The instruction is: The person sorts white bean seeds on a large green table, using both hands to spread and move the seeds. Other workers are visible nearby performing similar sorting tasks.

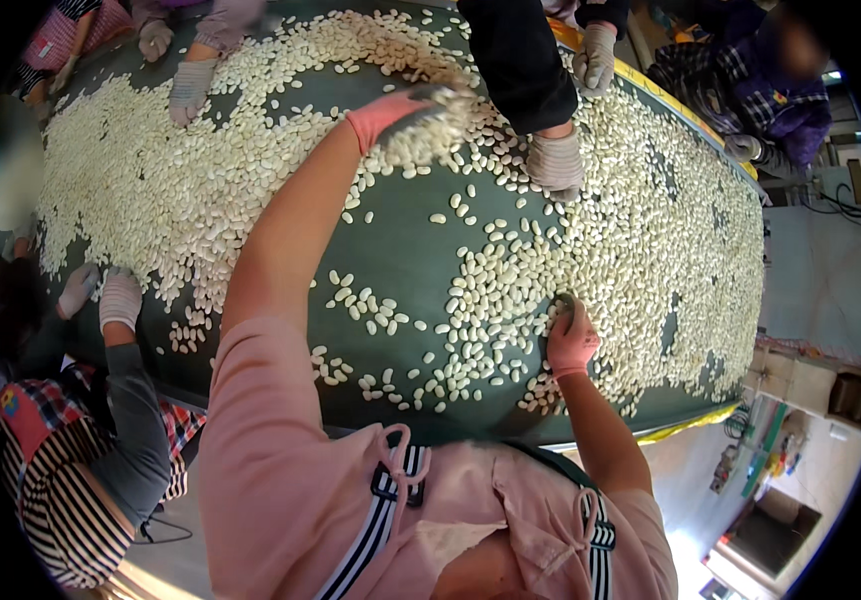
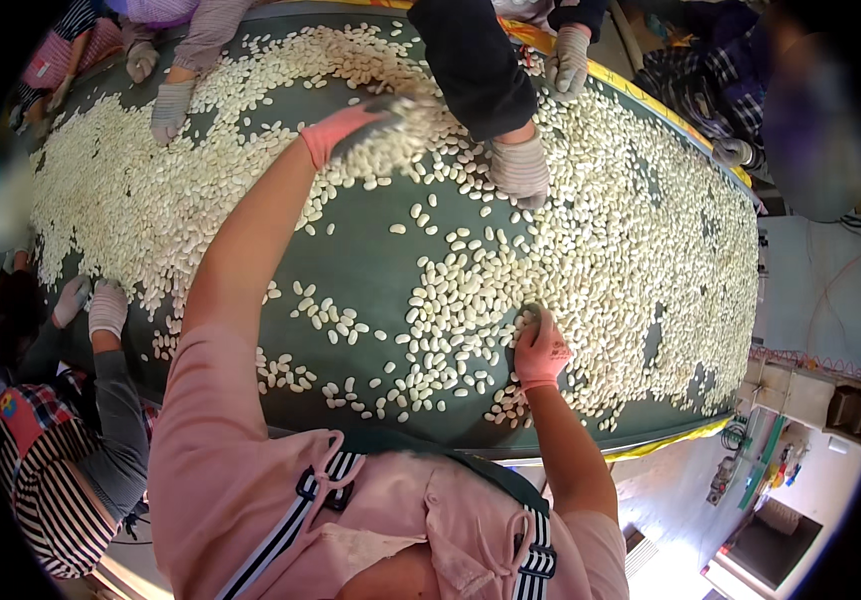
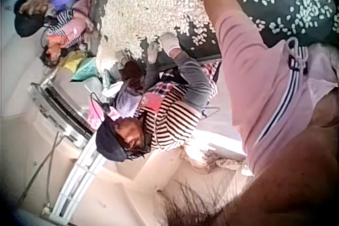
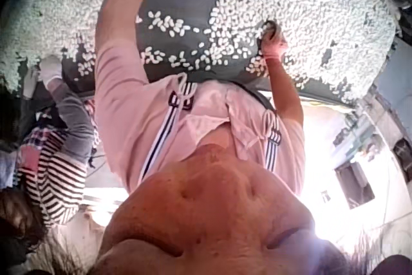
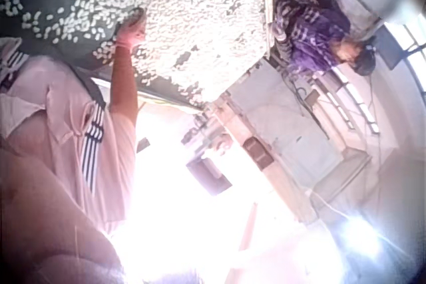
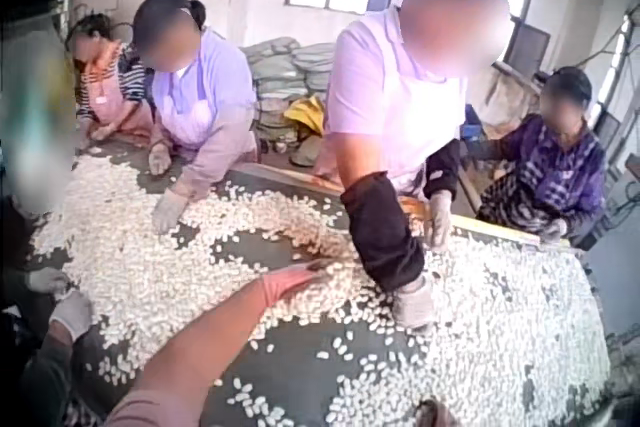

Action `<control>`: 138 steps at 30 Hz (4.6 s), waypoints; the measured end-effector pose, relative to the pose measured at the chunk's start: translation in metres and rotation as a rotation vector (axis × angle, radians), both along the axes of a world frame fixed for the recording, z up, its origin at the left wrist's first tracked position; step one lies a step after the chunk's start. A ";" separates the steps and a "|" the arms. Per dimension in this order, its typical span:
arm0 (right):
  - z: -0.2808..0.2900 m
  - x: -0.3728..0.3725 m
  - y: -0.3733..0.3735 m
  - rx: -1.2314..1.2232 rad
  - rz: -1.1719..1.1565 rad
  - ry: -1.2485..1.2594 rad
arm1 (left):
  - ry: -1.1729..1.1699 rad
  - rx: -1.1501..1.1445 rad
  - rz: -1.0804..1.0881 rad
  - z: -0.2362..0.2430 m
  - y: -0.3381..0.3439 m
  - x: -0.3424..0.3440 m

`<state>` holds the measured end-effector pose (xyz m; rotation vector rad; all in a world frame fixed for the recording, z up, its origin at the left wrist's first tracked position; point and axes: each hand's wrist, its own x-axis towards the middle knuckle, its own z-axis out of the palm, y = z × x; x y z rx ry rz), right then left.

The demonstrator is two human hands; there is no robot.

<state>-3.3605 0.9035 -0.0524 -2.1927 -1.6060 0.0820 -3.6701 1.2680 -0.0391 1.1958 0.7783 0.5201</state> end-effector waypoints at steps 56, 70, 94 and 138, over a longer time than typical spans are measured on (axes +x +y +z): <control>-0.015 0.010 0.009 -0.131 0.039 2.012 | 0.697 0.563 0.989 -0.018 -0.359 -0.271; 0.038 -0.192 0.068 -0.563 0.338 -0.350 | 0.461 0.238 1.214 -0.039 -0.342 -0.311; 0.025 -0.324 0.037 -0.606 0.642 -0.294 | 0.482 0.329 1.074 0.004 -0.329 -0.366; -0.001 -0.399 0.114 -0.479 0.007 2.610 | 0.402 0.380 0.358 -0.034 -0.113 -0.421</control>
